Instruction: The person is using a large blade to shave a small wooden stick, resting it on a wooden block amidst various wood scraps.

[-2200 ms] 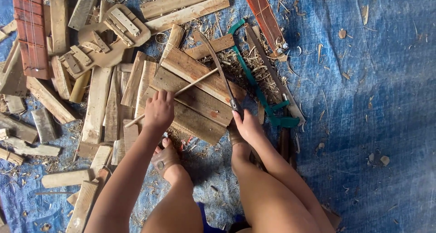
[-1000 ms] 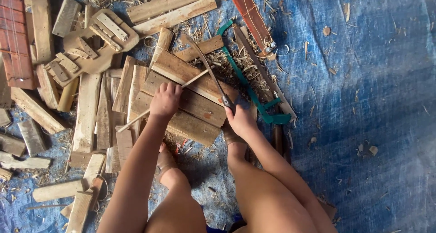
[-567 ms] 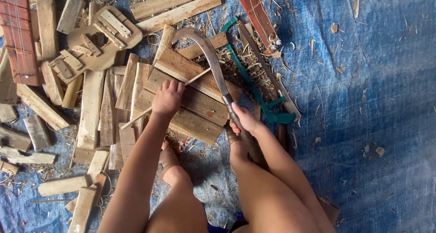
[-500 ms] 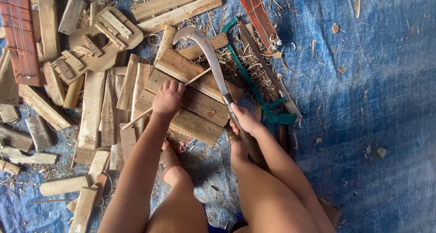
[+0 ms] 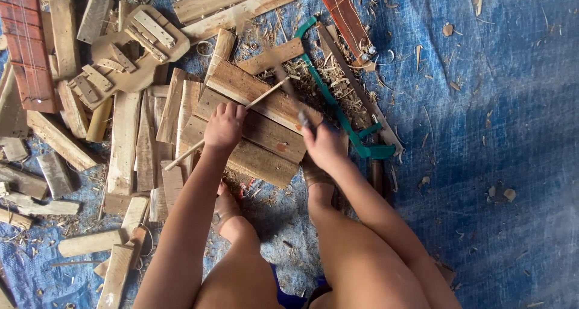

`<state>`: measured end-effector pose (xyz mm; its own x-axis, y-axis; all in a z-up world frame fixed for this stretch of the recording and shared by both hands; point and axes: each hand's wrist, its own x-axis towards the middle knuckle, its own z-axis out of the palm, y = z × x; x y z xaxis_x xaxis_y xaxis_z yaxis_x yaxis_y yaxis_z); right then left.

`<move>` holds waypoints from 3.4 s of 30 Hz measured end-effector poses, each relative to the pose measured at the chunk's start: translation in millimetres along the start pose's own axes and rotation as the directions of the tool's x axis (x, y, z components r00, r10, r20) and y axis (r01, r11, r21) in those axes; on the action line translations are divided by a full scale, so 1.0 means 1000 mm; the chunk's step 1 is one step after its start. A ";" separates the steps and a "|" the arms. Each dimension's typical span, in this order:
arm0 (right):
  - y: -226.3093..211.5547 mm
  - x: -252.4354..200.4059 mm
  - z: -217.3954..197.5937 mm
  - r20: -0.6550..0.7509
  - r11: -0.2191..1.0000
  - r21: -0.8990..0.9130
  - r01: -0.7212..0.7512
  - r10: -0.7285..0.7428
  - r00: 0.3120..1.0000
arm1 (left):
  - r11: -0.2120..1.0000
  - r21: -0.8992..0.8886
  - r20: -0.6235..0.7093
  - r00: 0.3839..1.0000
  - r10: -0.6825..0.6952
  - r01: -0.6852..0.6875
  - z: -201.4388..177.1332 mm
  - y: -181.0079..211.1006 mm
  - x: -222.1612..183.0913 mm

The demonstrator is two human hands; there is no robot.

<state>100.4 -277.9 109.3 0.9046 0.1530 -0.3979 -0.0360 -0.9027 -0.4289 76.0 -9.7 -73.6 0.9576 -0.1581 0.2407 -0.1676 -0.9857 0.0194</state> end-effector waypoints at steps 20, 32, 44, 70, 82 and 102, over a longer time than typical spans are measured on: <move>0.069 0.030 0.030 0.336 0.925 0.328 -0.194 0.078 0.938 | 0.999 -0.038 0.053 0.998 0.023 -0.021 -0.011 -0.001 0.008; 0.031 0.003 0.010 0.072 0.988 -0.141 -0.054 0.064 0.995 | 0.997 -0.072 0.001 0.999 -0.033 0.033 -0.026 -0.002 0.013; 0.052 0.011 0.052 -0.089 0.997 -0.062 -0.040 0.035 0.995 | 0.990 -0.116 0.035 0.996 -0.079 0.082 -0.030 0.000 0.018; 0.088 0.022 0.073 -0.126 0.995 0.094 0.020 -0.008 0.992 | 0.946 -0.323 0.026 1.000 -0.007 0.015 -0.053 -0.013 0.018; 0.050 0.010 0.023 0.234 0.960 0.229 -0.163 0.109 0.966 | 0.996 -0.092 -0.047 0.999 -0.014 0.010 -0.039 -0.001 0.007; 0.070 0.006 0.026 0.374 0.710 0.643 -0.289 0.038 0.927 | 0.999 0.042 -0.120 0.993 -0.013 0.019 -0.022 0.011 -0.002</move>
<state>92.1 -329.6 55.4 0.6778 0.2581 -0.6885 -0.5597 -0.4261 -0.7108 66.7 -18.4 -52.3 0.9247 -0.1366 0.3554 -0.1398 -0.9900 -0.0169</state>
